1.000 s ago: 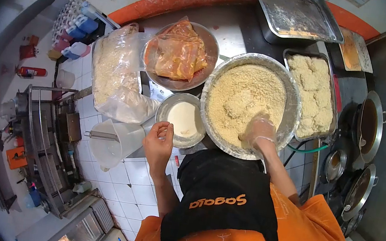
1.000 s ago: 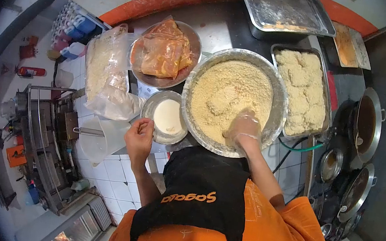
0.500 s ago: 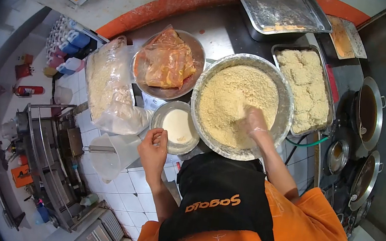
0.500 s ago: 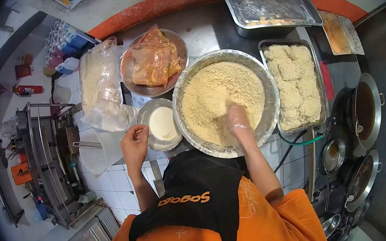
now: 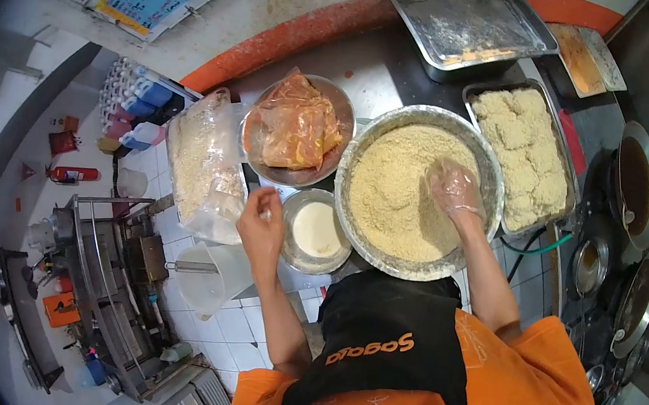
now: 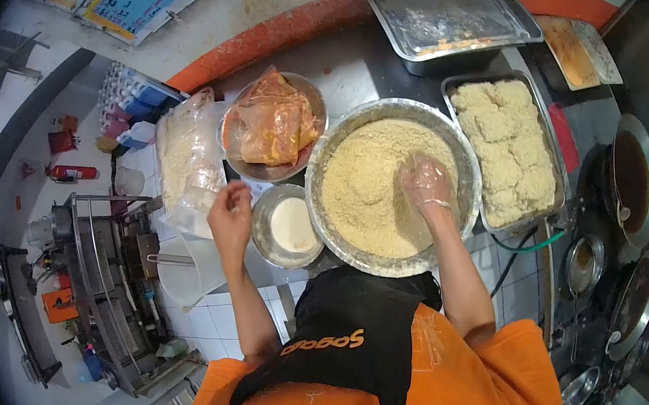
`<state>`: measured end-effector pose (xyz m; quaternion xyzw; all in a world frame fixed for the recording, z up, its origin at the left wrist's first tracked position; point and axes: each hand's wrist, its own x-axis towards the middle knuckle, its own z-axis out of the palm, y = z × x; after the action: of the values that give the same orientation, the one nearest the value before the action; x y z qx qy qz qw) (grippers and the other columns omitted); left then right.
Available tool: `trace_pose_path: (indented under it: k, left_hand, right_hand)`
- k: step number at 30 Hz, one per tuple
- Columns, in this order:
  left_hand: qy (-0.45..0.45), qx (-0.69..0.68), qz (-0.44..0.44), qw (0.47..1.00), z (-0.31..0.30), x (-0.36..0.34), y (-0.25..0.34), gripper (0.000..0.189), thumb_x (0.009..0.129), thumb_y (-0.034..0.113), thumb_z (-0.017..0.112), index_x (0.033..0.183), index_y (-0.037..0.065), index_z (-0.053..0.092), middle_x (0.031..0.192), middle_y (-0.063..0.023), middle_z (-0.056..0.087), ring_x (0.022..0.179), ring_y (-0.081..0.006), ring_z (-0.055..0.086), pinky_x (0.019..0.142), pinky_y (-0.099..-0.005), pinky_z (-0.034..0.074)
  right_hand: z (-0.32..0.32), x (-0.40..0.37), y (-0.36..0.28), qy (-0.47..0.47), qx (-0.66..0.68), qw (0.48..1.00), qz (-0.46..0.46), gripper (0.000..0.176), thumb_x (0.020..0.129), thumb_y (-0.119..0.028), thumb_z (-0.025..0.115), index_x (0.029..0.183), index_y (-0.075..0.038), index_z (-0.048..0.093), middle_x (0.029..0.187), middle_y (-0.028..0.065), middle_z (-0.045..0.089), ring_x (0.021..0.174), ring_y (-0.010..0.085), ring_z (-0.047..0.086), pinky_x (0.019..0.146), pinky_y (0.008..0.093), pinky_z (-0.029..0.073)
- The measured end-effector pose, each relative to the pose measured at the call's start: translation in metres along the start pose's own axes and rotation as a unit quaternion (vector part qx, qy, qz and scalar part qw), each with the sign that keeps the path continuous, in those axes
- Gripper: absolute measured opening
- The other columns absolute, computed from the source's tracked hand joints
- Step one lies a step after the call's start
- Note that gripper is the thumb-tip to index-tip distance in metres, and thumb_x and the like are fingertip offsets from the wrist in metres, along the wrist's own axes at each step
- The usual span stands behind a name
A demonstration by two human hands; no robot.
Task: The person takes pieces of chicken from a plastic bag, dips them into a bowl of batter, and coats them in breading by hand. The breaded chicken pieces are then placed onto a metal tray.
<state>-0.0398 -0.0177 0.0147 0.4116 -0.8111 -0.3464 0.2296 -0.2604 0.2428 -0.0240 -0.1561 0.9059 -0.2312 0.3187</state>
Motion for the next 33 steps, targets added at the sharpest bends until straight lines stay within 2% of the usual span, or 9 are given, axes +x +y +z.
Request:
trace_pose_path:
  k: [4, 11, 16, 18, 20, 24, 28, 31, 33]
  left_hand:
    - [0.041, 0.055, 0.071, 0.995, 0.023, 0.073, -0.032, 0.022, 0.087, 0.001, 0.057, 0.106, 0.001, 0.069, 0.091, -0.0164, 0.073, 0.085, -0.0299, 0.071, 0.080, -0.0373, 0.054]
    - [-0.051, 0.164, 0.046, 0.984, 0.067, 0.148, -0.053, 0.035, 0.080, 0.005, 0.061, 0.113, 0.013, 0.069, 0.096, -0.0130, 0.074, 0.095, -0.0314, 0.071, 0.087, -0.0422, 0.053]
    - [-0.153, 0.324, 0.117, 0.926, 0.065, 0.194, -0.082, 0.032, 0.082, 0.021, 0.066, 0.114, 0.016, 0.069, 0.121, -0.0135, 0.068, 0.105, -0.0342, 0.067, 0.090, -0.0434, 0.052]
    - [-0.243, 0.363, 0.067, 0.897, 0.065, 0.208, -0.089, 0.029, 0.082, 0.026, 0.066, 0.108, 0.013, 0.069, 0.134, -0.0153, 0.059, 0.106, -0.0370, 0.066, 0.089, -0.0473, 0.053]
    - [-0.253, 0.399, 0.089, 0.877, 0.068, 0.213, -0.090, 0.028, 0.082, 0.026, 0.066, 0.106, 0.011, 0.069, 0.132, -0.0159, 0.060, 0.106, -0.0372, 0.066, 0.089, -0.0492, 0.053]
    - [-0.227, 0.494, 0.112, 0.832, 0.075, 0.216, -0.088, 0.029, 0.082, 0.029, 0.066, 0.104, 0.010, 0.070, 0.121, -0.0171, 0.065, 0.105, -0.0379, 0.066, 0.087, -0.0527, 0.053]
    - [-0.255, 0.472, 0.153, 0.830, 0.065, 0.206, -0.071, 0.031, 0.083, 0.030, 0.065, 0.103, 0.007, 0.071, 0.109, -0.0169, 0.070, 0.103, -0.0379, 0.067, 0.087, -0.0521, 0.053]
    - [-0.408, 0.399, 0.084, 0.817, 0.071, 0.225, -0.103, 0.029, 0.084, 0.027, 0.064, 0.098, 0.004, 0.073, 0.094, -0.0175, 0.073, 0.091, -0.0365, 0.071, 0.082, -0.0463, 0.056]
    - [-0.449, 0.285, -0.008, 0.847, 0.070, 0.225, -0.110, 0.027, 0.084, 0.023, 0.062, 0.091, 0.000, 0.072, 0.080, -0.0187, 0.072, 0.076, -0.0323, 0.073, 0.074, -0.0393, 0.058]
  right_hand:
    - [0.048, 0.026, 0.014, -0.058, -0.001, 0.997, 0.052, 0.093, 0.086, -0.069, 0.057, 0.133, 0.011, 0.052, 0.138, 0.0339, 0.050, 0.132, 0.0409, 0.048, 0.110, 0.0400, 0.040]
    - [0.042, 0.014, 0.011, -0.009, 0.305, 0.949, -0.074, 0.085, 0.092, -0.055, 0.061, 0.142, 0.011, 0.041, 0.142, 0.0336, 0.046, 0.132, 0.0415, 0.047, 0.111, 0.0406, 0.038]
    - [0.009, 0.006, 0.023, -0.031, 0.446, 0.893, -0.058, 0.087, 0.092, -0.052, 0.064, 0.148, 0.008, 0.033, 0.147, 0.0288, 0.043, 0.139, 0.0360, 0.041, 0.113, 0.0373, 0.037]
    - [0.010, 0.022, 0.045, 0.087, 0.461, 0.883, -0.028, 0.080, 0.092, -0.048, 0.066, 0.145, 0.006, 0.038, 0.142, 0.0271, 0.049, 0.137, 0.0349, 0.045, 0.111, 0.0371, 0.040]
    - [-0.044, -0.005, 0.039, 0.044, 0.562, 0.826, 0.017, 0.082, 0.092, -0.047, 0.067, 0.147, 0.006, 0.035, 0.145, 0.0256, 0.047, 0.138, 0.0336, 0.044, 0.111, 0.0417, 0.041]
    - [-0.089, -0.003, 0.086, 0.104, 0.680, 0.721, -0.087, 0.078, 0.087, -0.044, 0.074, 0.143, 0.001, 0.043, 0.144, 0.0208, 0.050, 0.135, 0.0320, 0.047, 0.104, 0.0506, 0.046]
    - [-0.090, 0.035, 0.169, 0.233, 0.607, 0.759, 0.036, 0.070, 0.085, -0.039, 0.077, 0.137, -0.001, 0.049, 0.140, 0.0197, 0.054, 0.130, 0.0320, 0.052, 0.098, 0.0501, 0.050]
    - [-0.099, 0.033, 0.177, 0.222, 0.499, 0.830, 0.109, 0.045, 0.086, -0.032, 0.074, 0.120, -0.005, 0.063, 0.121, 0.0168, 0.065, 0.108, 0.0317, 0.064, 0.083, 0.0410, 0.054]
    - [-0.098, 0.042, 0.188, 0.370, 0.032, 0.923, 0.102, 0.042, 0.087, -0.036, 0.070, 0.109, 0.000, 0.066, 0.103, 0.0225, 0.069, 0.096, 0.0350, 0.068, 0.079, 0.0420, 0.053]
